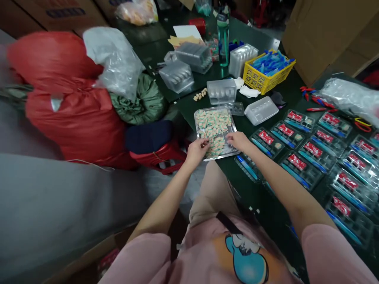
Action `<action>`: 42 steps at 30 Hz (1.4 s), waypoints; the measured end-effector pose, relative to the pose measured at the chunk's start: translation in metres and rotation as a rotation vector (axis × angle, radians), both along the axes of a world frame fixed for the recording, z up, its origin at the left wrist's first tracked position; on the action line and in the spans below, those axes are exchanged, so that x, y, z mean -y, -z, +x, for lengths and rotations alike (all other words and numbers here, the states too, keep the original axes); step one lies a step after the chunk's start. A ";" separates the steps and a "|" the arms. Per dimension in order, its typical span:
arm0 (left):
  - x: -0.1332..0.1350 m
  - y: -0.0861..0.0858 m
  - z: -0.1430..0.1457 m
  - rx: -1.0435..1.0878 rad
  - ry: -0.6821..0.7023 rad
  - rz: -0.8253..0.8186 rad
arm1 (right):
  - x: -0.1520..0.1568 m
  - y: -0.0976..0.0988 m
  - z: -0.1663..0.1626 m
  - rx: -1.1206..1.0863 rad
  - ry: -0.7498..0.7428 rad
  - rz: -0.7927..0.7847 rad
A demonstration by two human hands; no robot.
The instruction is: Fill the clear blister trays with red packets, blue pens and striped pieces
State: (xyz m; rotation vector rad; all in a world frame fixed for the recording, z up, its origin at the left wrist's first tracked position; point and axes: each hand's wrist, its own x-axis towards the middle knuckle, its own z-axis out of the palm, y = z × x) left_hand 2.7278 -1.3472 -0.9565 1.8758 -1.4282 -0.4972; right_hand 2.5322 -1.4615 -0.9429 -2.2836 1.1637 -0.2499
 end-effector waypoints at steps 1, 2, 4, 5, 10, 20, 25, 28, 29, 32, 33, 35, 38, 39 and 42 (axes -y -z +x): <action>-0.002 0.001 0.001 0.059 -0.001 0.010 | 0.000 0.004 0.007 -0.019 -0.020 -0.015; -0.005 0.002 0.003 0.114 0.007 0.023 | 0.000 0.007 0.013 -0.040 -0.039 -0.029; -0.010 0.004 0.004 0.207 0.045 0.044 | 0.001 0.010 0.023 -0.083 -0.053 -0.046; -0.012 0.005 0.004 0.252 0.074 0.052 | 0.002 0.011 0.027 -0.102 -0.045 -0.044; -0.017 0.010 0.000 0.504 0.229 0.078 | 0.004 0.010 0.036 -0.155 0.006 -0.001; 0.000 0.001 -0.030 0.463 0.300 0.074 | 0.000 0.013 0.011 -0.005 0.099 0.039; 0.016 -0.003 -0.030 -0.010 0.188 -0.044 | 0.003 0.008 -0.005 0.367 0.149 0.198; 0.027 -0.001 -0.035 -0.440 0.148 -0.084 | -0.002 0.000 -0.006 0.585 0.110 0.340; 0.030 0.000 -0.037 -0.574 0.139 -0.083 | -0.004 -0.002 -0.006 0.622 0.095 0.378; 0.034 0.002 -0.041 -0.830 0.110 -0.064 | -0.010 -0.005 -0.003 0.659 0.067 0.455; 0.034 0.003 -0.042 -0.861 0.095 -0.060 | -0.011 -0.005 -0.002 0.665 0.063 0.471; 0.035 0.004 -0.042 -0.881 0.042 -0.066 | -0.013 -0.004 0.000 0.685 0.073 0.481; 0.037 0.007 -0.040 -0.883 -0.057 -0.102 | -0.014 -0.002 0.002 0.726 0.122 0.440; 0.037 0.008 -0.040 -0.880 -0.082 -0.119 | -0.014 -0.001 0.003 0.737 0.136 0.421; 0.038 0.009 -0.039 -0.874 -0.084 -0.127 | -0.014 0.000 0.005 0.748 0.133 0.397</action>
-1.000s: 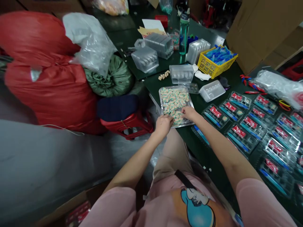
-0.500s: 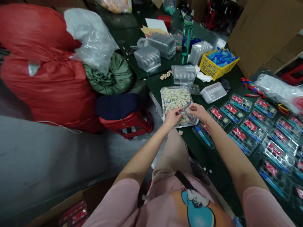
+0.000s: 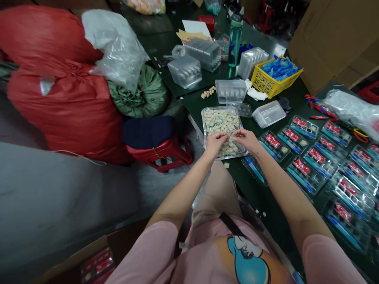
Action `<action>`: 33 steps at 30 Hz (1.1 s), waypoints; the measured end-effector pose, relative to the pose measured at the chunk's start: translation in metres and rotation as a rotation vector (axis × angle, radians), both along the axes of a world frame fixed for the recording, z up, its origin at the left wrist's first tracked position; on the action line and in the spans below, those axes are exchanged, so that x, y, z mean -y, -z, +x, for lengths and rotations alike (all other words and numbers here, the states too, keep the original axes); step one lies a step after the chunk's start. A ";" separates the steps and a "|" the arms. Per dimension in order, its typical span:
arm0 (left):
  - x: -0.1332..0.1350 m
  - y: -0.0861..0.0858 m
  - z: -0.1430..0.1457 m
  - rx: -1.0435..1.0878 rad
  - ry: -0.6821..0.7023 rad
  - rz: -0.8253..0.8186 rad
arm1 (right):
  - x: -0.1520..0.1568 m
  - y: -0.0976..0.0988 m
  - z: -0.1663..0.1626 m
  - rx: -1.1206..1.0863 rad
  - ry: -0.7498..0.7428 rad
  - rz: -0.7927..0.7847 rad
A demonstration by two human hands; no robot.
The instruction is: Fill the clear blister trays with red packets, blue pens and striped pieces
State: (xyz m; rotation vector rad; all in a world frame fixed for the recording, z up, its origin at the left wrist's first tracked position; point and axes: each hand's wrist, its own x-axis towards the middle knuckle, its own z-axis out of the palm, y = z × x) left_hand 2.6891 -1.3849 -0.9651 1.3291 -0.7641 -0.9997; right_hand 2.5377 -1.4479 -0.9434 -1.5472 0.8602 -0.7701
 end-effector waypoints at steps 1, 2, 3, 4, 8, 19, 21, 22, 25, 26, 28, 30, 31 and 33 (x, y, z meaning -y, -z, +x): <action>0.000 0.000 0.000 -0.005 0.019 0.004 | 0.001 0.001 0.001 0.001 -0.008 -0.004; -0.001 -0.001 0.000 -0.016 0.041 0.008 | 0.001 0.001 0.001 0.004 -0.012 -0.010; -0.002 -0.002 -0.001 -0.031 0.062 0.012 | 0.002 0.002 0.002 0.008 -0.006 -0.017; -0.003 -0.003 -0.001 -0.045 0.083 0.014 | 0.003 0.004 0.003 0.015 0.008 -0.026; -0.007 -0.007 -0.004 -0.063 0.125 -0.011 | 0.006 0.009 0.005 0.040 0.071 -0.044; -0.019 -0.007 0.013 0.045 -0.052 -0.069 | -0.049 -0.004 -0.013 -0.308 -0.186 -0.486; -0.023 -0.008 0.017 0.026 -0.083 -0.062 | -0.070 -0.004 -0.015 -0.463 -0.355 -0.625; -0.025 -0.009 0.018 0.011 -0.093 -0.063 | -0.080 -0.003 -0.016 -0.551 -0.414 -0.687; -0.030 -0.012 0.018 -0.043 -0.099 -0.070 | -0.101 0.006 -0.011 -0.812 -0.474 -0.835; -0.030 -0.013 0.017 -0.058 -0.099 -0.071 | -0.105 0.010 -0.009 -0.876 -0.467 -0.864; -0.031 -0.014 0.017 -0.079 -0.093 -0.069 | -0.111 0.015 -0.005 -0.960 -0.444 -0.895; -0.031 -0.014 0.018 -0.094 -0.087 -0.069 | -0.114 0.018 -0.004 -1.002 -0.428 -0.905; -0.031 -0.013 0.018 -0.104 -0.087 -0.068 | -0.114 0.017 -0.004 -1.011 -0.425 -0.906; -0.031 -0.012 0.021 -0.126 -0.089 -0.063 | -0.111 0.014 -0.007 -0.994 -0.404 -0.894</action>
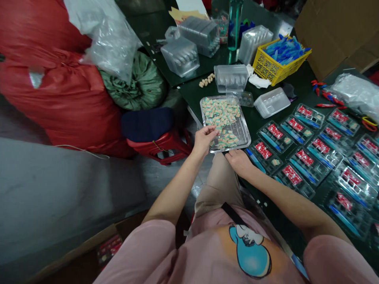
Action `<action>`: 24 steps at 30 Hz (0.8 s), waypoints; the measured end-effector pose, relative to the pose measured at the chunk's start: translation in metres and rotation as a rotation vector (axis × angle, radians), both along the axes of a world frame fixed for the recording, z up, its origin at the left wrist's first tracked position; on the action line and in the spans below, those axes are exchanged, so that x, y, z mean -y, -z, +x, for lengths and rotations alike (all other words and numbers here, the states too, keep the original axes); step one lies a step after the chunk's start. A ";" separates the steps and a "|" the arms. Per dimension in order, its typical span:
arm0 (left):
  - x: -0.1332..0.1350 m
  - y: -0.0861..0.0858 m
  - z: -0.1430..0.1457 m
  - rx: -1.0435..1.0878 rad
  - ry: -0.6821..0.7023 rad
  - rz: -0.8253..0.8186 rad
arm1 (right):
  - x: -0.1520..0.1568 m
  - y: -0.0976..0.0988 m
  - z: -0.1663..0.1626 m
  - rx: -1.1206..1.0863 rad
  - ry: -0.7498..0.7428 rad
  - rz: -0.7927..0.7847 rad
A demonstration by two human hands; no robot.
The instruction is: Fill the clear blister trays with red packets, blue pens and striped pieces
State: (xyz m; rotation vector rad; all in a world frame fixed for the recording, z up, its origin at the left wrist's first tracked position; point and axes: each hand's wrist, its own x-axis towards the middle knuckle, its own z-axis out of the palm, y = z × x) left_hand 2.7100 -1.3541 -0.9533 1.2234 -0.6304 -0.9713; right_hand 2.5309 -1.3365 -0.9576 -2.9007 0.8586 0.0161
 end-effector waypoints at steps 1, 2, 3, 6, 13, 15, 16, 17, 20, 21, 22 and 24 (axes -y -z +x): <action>0.000 0.001 0.001 -0.014 0.001 0.006 | 0.004 -0.002 -0.002 0.039 0.020 0.015; 0.000 0.001 0.002 -0.033 0.009 0.015 | 0.011 -0.005 -0.004 0.097 0.056 0.035; -0.001 0.001 0.003 -0.059 0.024 0.027 | 0.019 -0.008 -0.005 0.168 0.103 0.060; -0.003 0.000 0.004 -0.174 0.079 0.062 | 0.058 -0.013 -0.005 0.380 0.272 0.170; -0.005 -0.004 0.007 -0.308 0.137 0.098 | 0.128 -0.006 0.020 0.401 0.425 0.445; -0.006 -0.003 0.009 -0.312 0.149 0.102 | 0.132 -0.004 0.026 0.323 0.400 0.460; -0.007 -0.003 0.010 -0.313 0.153 0.105 | 0.134 -0.003 0.027 0.286 0.382 0.463; -0.008 -0.002 0.010 -0.313 0.157 0.107 | 0.134 -0.003 0.029 0.253 0.362 0.465; -0.009 0.000 0.011 -0.307 0.161 0.112 | 0.138 -0.002 0.031 0.179 0.303 0.452; -0.009 0.000 0.012 -0.305 0.161 0.114 | 0.139 -0.002 0.031 0.169 0.290 0.441; -0.009 0.001 0.012 -0.304 0.161 0.115 | 0.141 -0.001 0.032 0.169 0.280 0.427; -0.009 0.003 0.011 -0.309 0.158 0.113 | 0.142 0.002 0.031 0.197 0.268 0.403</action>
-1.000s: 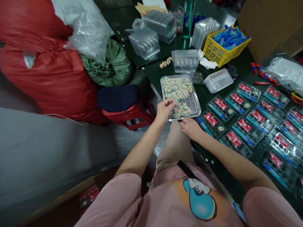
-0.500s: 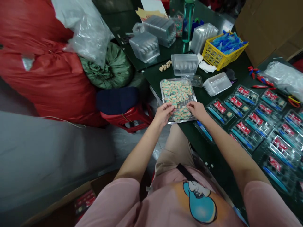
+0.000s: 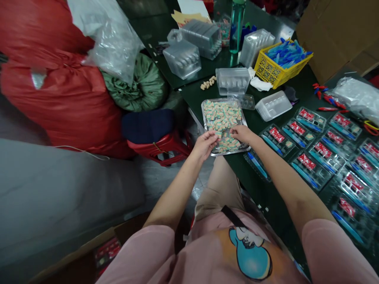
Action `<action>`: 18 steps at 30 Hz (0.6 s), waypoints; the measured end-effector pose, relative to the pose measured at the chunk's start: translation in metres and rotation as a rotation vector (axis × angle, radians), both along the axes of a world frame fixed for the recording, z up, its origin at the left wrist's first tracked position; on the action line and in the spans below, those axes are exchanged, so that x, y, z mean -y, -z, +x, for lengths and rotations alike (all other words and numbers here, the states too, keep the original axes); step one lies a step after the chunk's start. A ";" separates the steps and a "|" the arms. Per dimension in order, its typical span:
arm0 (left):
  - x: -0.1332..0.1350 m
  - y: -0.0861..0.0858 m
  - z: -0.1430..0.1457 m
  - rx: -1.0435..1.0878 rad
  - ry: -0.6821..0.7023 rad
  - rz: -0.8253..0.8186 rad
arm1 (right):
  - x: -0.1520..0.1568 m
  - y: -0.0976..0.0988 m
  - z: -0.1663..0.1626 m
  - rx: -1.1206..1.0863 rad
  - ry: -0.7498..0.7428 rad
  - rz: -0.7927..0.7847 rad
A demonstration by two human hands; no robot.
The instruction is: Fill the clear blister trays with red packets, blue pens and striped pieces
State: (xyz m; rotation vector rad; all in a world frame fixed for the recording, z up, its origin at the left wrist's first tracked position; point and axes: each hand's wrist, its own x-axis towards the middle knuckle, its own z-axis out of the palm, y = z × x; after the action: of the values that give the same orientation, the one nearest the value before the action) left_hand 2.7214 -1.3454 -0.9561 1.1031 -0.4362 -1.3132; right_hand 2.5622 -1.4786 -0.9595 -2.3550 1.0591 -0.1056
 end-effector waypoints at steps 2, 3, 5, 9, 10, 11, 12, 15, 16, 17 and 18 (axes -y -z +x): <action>0.000 0.002 0.000 0.001 -0.009 -0.005 | 0.000 0.002 -0.002 0.066 0.011 -0.017; 0.000 0.002 0.000 0.006 -0.010 -0.010 | -0.001 0.003 -0.004 0.114 0.024 -0.017; 0.000 0.004 -0.001 0.023 0.007 -0.027 | -0.006 0.003 -0.009 0.244 0.075 -0.001; 0.000 0.005 -0.005 0.048 0.074 -0.062 | -0.020 -0.005 -0.013 0.595 0.206 0.106; 0.000 0.006 -0.007 0.050 0.083 -0.063 | -0.025 -0.007 -0.012 0.667 0.214 0.149; 0.000 0.006 -0.009 0.052 0.089 -0.062 | -0.029 -0.009 -0.011 0.722 0.208 0.195; 0.001 0.006 -0.011 0.055 0.089 -0.061 | -0.034 -0.011 -0.009 0.762 0.192 0.239; 0.002 0.005 -0.015 0.064 0.074 -0.081 | -0.045 -0.014 -0.005 0.820 0.134 0.331; 0.003 0.005 -0.016 0.065 0.067 -0.092 | -0.047 -0.014 -0.004 0.828 0.124 0.350; 0.003 0.005 -0.017 0.065 0.062 -0.101 | -0.050 -0.014 -0.004 0.832 0.119 0.365; 0.003 0.005 -0.018 0.066 0.057 -0.106 | -0.051 -0.014 -0.005 0.831 0.119 0.375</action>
State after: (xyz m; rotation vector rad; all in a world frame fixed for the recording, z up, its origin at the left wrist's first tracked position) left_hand 2.7036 -1.3489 -0.9616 1.0541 -0.5833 -1.2915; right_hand 2.5573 -1.4273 -0.9457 -1.6418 0.7075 -0.7804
